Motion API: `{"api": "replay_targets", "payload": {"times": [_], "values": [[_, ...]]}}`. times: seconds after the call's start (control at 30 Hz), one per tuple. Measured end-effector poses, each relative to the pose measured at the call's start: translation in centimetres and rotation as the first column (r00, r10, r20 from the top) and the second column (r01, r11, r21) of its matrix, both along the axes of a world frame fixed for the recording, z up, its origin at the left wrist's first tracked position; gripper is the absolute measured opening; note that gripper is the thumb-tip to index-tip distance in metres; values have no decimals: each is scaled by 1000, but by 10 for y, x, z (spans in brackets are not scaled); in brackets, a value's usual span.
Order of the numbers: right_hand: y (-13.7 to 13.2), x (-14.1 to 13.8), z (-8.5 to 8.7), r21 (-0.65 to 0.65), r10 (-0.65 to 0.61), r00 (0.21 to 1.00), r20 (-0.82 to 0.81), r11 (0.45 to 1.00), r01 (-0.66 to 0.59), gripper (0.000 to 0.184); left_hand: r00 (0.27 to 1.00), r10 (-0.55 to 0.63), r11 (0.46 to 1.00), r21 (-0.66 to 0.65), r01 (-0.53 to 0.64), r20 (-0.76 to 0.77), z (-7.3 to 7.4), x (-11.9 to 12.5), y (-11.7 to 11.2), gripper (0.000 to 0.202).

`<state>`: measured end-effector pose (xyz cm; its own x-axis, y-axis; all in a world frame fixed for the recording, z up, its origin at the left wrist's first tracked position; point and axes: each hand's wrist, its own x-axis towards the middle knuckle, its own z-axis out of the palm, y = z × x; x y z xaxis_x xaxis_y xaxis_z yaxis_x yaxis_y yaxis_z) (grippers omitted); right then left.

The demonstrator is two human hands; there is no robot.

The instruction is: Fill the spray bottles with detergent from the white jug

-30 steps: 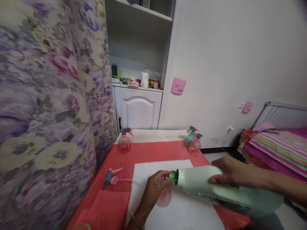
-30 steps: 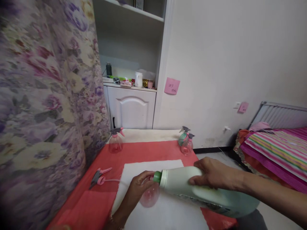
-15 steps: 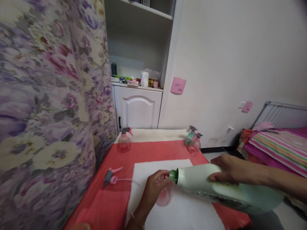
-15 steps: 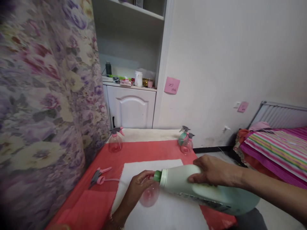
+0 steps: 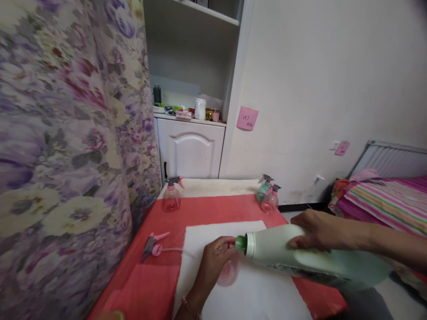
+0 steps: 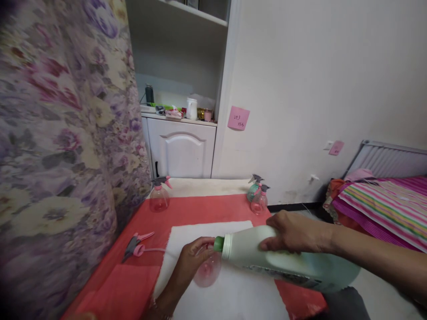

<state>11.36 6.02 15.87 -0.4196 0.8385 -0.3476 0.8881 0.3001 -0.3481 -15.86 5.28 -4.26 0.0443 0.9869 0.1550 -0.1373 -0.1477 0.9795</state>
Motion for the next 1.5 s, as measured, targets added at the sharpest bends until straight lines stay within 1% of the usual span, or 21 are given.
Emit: {"api": "replay_targets", "payload": {"times": [0.27, 0.5, 0.63, 0.73, 0.93, 1.07, 1.27, 1.5], "values": [[-2, -7, 8, 36, 18, 997, 79, 999, -21, 43, 999, 21, 1000, 5, -21, -30, 4, 0, -2, 21], [-3, -9, 12, 18, 18, 998, 66, 1000, -20, 39, 998, 41, 999, 2, -41, -42, 9, 1, -3, 19], [-3, -9, 12, 4, 7, 997, 77, 1000, -8, 40, 999, 27, 1000, 5, -27, -41, 7, 0, -2, 19], [-5, -11, 14, 11, 24, 996, 83, 1000, -25, 41, 999, 19, 1000, 10, -18, -44, 6, 1, -1, 19], [-6, -16, 18, 18, 16, 994, 107, 1000, -18, 38, 999, 23, 1000, 17, -23, -48, 4, 1, -1, 20], [-3, -15, 17, 4, 5, 993, 117, 1000, -6, 41, 999, 19, 1000, 18, -18, -43, 2, 1, -1, 20], [-4, -14, 17, 56, 4, 995, 102, 998, -10, 39, 999, 25, 1000, 12, -25, -36, 2, 1, 0, 18], [-6, -20, 22, 8, -12, 991, 133, 1000, 11, 37, 999, 19, 1000, 11, -19, -26, 1, 1, 0, 18]]}}
